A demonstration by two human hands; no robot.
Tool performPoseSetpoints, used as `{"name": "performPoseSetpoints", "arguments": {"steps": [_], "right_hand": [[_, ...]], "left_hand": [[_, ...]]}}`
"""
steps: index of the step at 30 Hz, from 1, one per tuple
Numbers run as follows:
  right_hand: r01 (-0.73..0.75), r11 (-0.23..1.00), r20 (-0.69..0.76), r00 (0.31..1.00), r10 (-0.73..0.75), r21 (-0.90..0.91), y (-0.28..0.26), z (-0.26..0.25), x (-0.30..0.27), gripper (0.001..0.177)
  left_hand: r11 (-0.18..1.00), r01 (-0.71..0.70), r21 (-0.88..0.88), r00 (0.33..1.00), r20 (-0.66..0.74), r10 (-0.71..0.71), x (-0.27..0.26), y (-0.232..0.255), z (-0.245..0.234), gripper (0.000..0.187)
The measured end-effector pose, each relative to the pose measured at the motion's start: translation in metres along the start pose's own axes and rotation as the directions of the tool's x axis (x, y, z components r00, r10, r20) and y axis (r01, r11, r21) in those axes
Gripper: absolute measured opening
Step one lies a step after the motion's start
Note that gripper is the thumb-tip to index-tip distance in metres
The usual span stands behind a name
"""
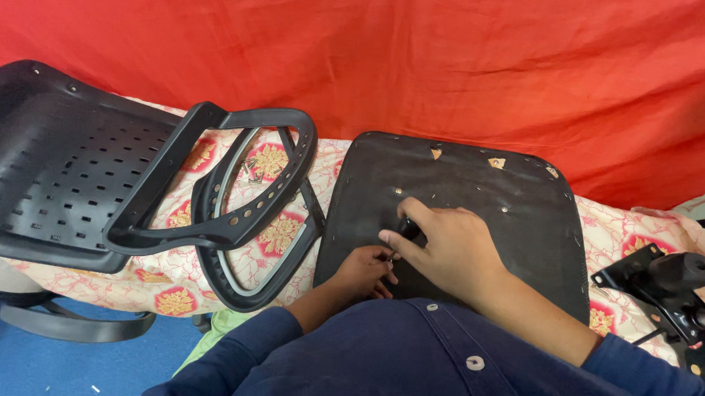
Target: The person uses a screwdriver to remove screws from the underside of a black chair seat. They loosen and extract several screws, placing them on the seat surface while the chair frame and other parts remain nearby.
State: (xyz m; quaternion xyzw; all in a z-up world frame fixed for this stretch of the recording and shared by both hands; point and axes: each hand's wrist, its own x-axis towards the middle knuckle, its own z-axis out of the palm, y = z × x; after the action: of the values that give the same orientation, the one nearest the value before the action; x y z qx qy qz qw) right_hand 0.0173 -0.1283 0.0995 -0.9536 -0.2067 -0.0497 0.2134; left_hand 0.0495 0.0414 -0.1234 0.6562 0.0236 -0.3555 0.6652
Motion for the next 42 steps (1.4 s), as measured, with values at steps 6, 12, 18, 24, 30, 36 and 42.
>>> {"name": "performPoseSetpoints", "arguments": {"steps": [6, 12, 18, 24, 30, 36, 42], "right_hand": [[0.109, 0.994, -0.126, 0.986, -0.106, 0.019, 0.001, 0.001, -0.002, 0.031], [-0.015, 0.999, -0.023, 1.0, 0.013, -0.052, 0.002, 0.002, -0.002, 0.034], [0.009, 1.0, -0.084, 0.996, -0.01, -0.005, 0.001, 0.002, -0.002, 0.035], [0.136, 0.99, -0.126, 0.982, -0.14, -0.039, 0.002, 0.0, -0.001, 0.025], [0.051, 0.999, 0.004, 0.999, -0.051, -0.005, 0.005, 0.001, 0.003, 0.024], [0.246, 0.969, -0.136, 0.961, -0.24, 0.027, 0.004, -0.008, 0.005, 0.028], [-0.21, 0.976, 0.238, 0.946, 0.218, -0.059, -0.002, -0.019, 0.008, 0.028]], "left_hand": [[1.0, 0.016, -0.023, 1.0, 0.005, -0.016, 0.006, -0.001, -0.001, 0.031], [1.0, -0.007, -0.019, 1.0, 0.024, 0.007, 0.011, -0.007, -0.005, 0.03], [0.998, 0.056, -0.035, 0.998, 0.022, -0.056, 0.009, 0.001, -0.006, 0.028], [0.993, 0.113, -0.025, 0.993, 0.017, -0.113, 0.004, 0.011, -0.008, 0.029], [0.992, 0.117, -0.053, 0.993, 0.039, -0.115, 0.003, 0.013, -0.01, 0.033], [0.982, 0.131, -0.137, 0.991, 0.045, -0.126, -0.013, 0.028, -0.011, 0.044], [0.983, 0.141, -0.119, 0.99, 0.009, -0.141, -0.029, 0.045, -0.006, 0.05]]}}
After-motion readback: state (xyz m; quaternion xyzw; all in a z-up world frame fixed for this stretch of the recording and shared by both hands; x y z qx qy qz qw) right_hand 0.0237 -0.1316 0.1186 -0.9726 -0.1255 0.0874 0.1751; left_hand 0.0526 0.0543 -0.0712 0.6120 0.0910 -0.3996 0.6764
